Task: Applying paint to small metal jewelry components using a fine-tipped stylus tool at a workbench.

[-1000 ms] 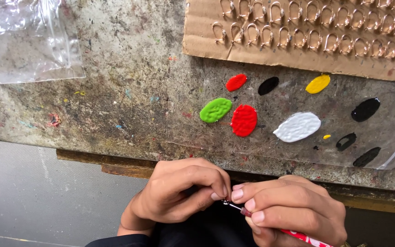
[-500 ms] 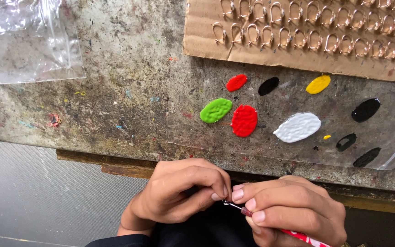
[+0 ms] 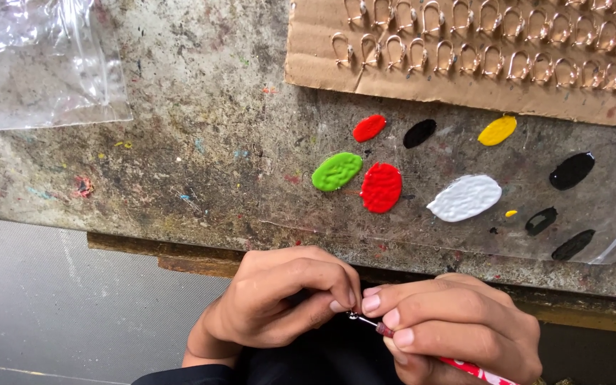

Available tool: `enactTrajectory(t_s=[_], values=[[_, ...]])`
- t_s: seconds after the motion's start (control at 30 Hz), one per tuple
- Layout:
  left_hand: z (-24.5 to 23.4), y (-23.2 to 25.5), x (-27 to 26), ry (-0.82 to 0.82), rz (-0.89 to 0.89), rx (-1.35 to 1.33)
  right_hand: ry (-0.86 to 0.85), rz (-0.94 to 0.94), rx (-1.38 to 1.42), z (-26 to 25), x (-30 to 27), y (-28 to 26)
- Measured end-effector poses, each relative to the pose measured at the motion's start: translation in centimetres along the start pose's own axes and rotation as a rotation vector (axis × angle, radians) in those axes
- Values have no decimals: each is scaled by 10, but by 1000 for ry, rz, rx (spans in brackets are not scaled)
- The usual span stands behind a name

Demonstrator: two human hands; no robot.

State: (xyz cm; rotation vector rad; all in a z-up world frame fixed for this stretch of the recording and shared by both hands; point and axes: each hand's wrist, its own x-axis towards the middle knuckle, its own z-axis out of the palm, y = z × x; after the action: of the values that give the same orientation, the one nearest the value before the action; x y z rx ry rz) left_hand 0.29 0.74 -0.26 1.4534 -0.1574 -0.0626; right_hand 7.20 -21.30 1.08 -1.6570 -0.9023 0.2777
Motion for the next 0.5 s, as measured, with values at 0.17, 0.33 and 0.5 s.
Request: enactTrajectory(t_s=[0.17,0.33,0.5], values=[[0,-1,0,-8,9,-1,56,0,2,4,-2,1],[0,-1,0,-4,13,-5,57,11,-18,4,-1,-2],[0,-1,-1,-2,11,-2,16,7,-18,3,1,-1]])
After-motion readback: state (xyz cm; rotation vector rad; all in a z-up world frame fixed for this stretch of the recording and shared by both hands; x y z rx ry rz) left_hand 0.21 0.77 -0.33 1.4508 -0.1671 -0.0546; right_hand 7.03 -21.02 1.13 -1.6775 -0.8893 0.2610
